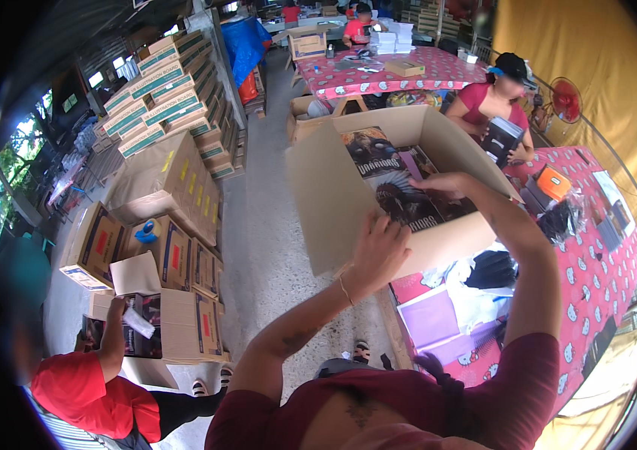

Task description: The person places printed notebooks into plastic sleeves, seals them with adhesive tape, and luego stacks the prepared notebooks into a large cardboard box.

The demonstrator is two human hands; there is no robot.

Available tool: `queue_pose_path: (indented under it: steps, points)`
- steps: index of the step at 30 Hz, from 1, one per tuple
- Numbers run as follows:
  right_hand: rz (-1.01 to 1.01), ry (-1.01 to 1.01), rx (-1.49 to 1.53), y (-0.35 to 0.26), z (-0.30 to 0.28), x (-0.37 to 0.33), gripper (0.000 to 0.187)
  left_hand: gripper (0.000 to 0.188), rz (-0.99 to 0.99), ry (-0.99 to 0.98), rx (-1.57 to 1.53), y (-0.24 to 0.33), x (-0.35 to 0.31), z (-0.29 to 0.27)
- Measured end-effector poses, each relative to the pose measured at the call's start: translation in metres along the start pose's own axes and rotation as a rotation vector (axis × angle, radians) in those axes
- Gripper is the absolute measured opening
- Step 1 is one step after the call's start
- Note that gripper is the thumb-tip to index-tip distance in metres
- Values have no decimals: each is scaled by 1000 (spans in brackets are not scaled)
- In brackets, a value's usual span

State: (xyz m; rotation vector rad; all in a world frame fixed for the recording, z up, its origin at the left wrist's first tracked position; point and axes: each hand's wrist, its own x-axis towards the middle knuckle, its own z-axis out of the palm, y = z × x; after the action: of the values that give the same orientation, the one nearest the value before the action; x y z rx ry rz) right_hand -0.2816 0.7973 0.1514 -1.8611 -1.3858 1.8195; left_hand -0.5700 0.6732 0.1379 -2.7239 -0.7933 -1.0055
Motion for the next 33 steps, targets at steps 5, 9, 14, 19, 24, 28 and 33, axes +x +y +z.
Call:
queue_pose_path:
  steps: [5, 9, 14, 19, 24, 28, 33]
  points:
    - [-62, 189, -133, 7, 9, 1, 64, 36, -53, 45, -36, -1, -4, 3]
    - [-75, 217, -93, 9, 24, -24, 71, 36, -18, 57, -92, 2, -1, 6]
    - [190, 276, -57, 16, 10, -3, 105, 34, 13, 48, -117, 2, 4, 4]
    - [135, 226, 10, 4, 21, 26, 106, 32, -35, 12, -126, -6, 0, 5]
    - [54, 100, 399, 1, 30, -11, 87, 34, 16, 1, -179, -3, 7, 6]
    - [33, 46, 304, -8, 35, -2, 73, 37, -15, 6, -140, -6, 4, 5]
    - [-149, 8, 323, -7, 37, -28, 78, 39, 14, 7, -142, -2, 9, 5]
